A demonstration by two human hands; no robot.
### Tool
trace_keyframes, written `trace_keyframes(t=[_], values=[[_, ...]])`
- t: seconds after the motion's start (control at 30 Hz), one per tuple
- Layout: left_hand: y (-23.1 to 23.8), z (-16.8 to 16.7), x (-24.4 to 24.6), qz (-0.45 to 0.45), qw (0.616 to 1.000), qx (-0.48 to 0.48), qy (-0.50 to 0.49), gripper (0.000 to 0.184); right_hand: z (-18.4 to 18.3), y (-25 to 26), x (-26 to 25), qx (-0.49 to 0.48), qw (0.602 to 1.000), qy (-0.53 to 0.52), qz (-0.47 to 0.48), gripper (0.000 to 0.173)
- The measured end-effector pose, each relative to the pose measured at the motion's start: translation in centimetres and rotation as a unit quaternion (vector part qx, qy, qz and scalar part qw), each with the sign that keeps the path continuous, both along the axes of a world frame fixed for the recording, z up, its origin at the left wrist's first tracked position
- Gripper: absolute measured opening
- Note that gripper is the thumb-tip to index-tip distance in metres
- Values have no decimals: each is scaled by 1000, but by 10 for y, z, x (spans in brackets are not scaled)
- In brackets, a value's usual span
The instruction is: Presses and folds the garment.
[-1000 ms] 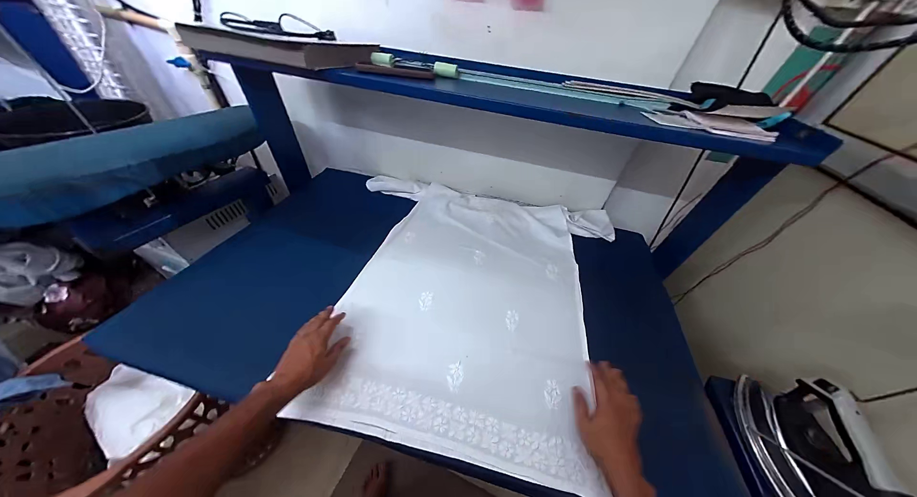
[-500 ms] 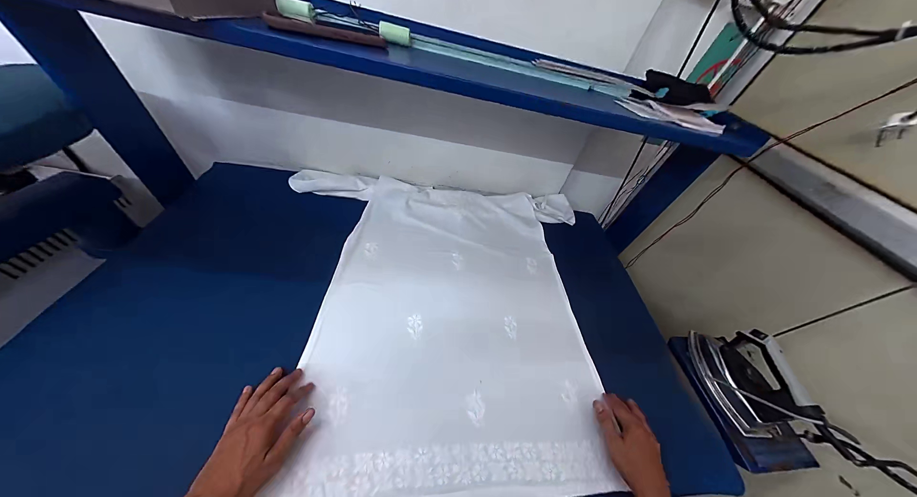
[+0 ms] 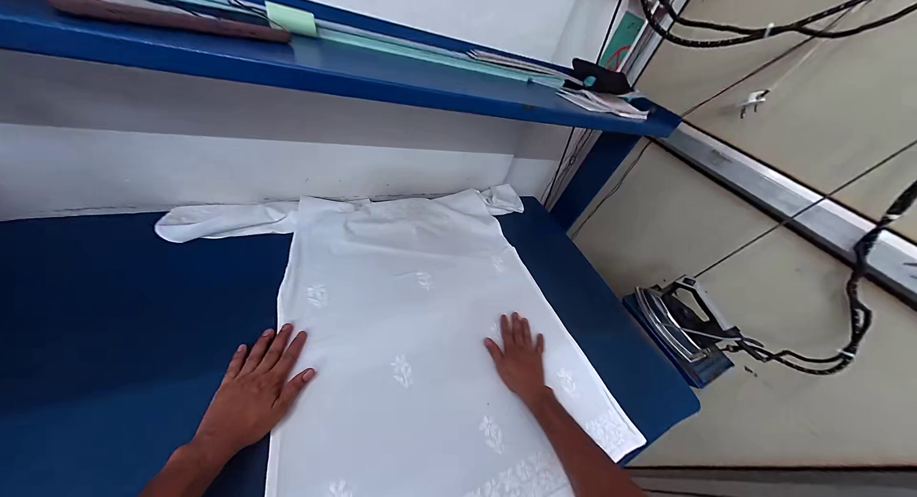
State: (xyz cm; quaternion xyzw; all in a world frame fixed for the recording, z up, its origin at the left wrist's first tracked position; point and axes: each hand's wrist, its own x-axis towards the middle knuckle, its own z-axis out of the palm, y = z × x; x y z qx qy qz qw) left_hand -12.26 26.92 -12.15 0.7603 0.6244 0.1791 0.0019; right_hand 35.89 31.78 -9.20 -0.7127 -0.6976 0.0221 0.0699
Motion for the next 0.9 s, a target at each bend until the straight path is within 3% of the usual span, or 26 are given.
trace_keyframes(t=[0.17, 0.27, 0.57, 0.9], values=[[0, 0, 0, 6, 1000, 3, -6, 88, -7, -106, 141, 34, 988, -33, -148, 81], [2, -2, -1, 7, 1000, 9, -4, 85, -6, -148, 186, 31, 972, -7, -231, 86], [7, -13, -11, 8, 1000, 10, -7, 76, -44, -155, 210, 203, 963, 42, -175, 72], [2, -18, -15, 10, 1000, -6, 11, 75, -47, -156, 215, 219, 962, 37, -157, 71]])
